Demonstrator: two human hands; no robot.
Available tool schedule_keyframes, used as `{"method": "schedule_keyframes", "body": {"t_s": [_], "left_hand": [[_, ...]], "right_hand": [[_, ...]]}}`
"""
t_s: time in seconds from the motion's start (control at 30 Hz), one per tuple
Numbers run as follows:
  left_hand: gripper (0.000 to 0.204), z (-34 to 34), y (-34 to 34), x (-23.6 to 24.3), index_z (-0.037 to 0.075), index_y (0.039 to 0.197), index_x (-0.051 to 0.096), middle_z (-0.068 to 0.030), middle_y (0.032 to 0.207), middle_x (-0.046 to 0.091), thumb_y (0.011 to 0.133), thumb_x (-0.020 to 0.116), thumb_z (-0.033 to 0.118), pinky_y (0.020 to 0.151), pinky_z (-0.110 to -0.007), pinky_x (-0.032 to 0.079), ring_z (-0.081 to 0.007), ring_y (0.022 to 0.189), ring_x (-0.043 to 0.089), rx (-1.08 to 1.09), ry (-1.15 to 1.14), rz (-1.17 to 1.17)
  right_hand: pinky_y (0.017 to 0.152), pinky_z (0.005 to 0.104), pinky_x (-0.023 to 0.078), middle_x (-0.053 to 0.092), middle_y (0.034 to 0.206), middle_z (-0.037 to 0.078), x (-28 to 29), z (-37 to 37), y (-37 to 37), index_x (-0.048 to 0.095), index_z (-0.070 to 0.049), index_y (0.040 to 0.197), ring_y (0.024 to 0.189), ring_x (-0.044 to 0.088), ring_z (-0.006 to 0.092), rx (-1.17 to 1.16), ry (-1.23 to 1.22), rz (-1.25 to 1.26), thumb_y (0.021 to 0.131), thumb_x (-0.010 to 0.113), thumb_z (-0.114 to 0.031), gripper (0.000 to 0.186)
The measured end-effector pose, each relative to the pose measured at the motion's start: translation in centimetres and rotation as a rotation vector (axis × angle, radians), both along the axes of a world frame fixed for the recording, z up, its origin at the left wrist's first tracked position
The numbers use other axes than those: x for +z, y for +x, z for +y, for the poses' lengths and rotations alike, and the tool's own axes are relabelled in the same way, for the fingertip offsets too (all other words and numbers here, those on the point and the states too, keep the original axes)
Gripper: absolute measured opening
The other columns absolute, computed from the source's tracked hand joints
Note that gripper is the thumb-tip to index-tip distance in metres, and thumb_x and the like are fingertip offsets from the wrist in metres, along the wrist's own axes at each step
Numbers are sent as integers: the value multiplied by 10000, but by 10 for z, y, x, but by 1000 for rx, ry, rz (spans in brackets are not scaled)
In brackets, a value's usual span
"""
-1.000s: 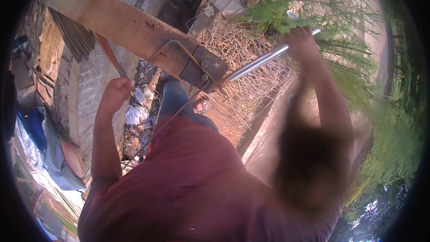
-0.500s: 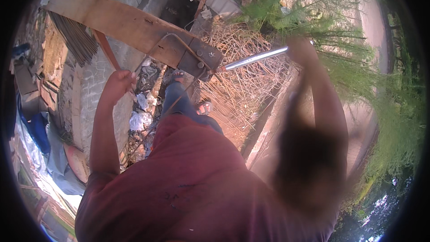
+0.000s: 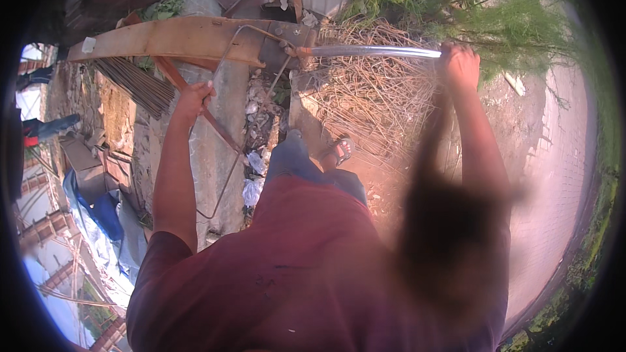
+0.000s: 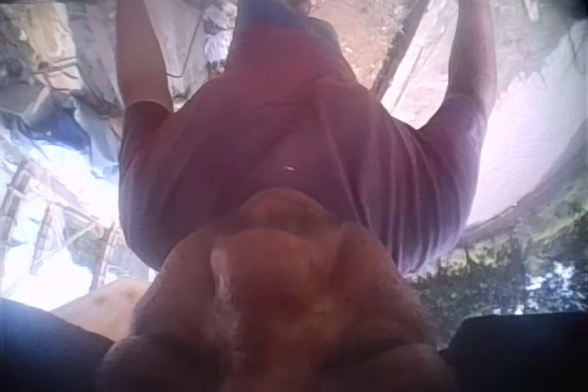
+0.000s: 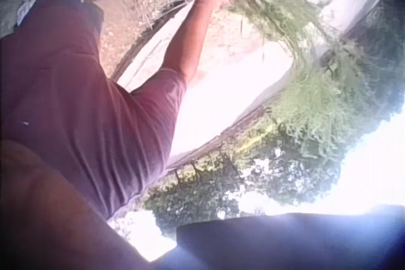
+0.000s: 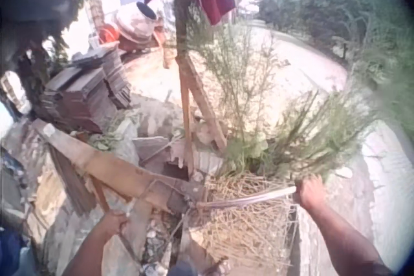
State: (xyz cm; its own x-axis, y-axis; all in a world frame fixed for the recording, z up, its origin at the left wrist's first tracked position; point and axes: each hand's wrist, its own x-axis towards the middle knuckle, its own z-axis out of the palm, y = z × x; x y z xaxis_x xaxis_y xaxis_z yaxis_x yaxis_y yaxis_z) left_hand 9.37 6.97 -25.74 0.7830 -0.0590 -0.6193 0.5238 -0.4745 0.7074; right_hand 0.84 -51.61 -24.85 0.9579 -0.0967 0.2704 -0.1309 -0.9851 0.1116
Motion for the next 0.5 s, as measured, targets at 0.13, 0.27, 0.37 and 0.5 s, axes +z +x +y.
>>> {"method": "schedule_keyframes", "body": {"t_s": [0.13,0.27,0.37,0.5], "left_hand": [[345,3,1,-6,73,757,584,28,532,445,924,564,374,380,-243,250,-68,399,342,12,-28,-13],[352,7,-9,-15,70,753,586,32,533,443,926,561,376,380,-243,249,-68,404,345,-7,-28,-49],[362,-3,2,-8,65,749,583,36,529,435,928,557,377,373,-244,244,-69,405,341,-43,-83,-61],[374,3,3,-14,59,738,579,40,515,417,929,554,380,363,-242,234,-68,396,321,-90,-181,-78]], "right_hand": [[688,487,480,640,777,196,-21,136,-175,575,-59,850,729,632,365,-345,331,307,859,598,-394,335],[675,473,491,615,688,223,55,156,-163,573,-7,790,700,623,394,-342,585,410,883,451,-620,632],[615,440,462,574,621,160,48,110,-149,588,9,743,620,590,316,-137,701,597,891,437,-629,672],[591,408,423,538,596,103,42,128,-155,590,15,723,595,546,232,-236,831,536,881,475,-622,666]]}}
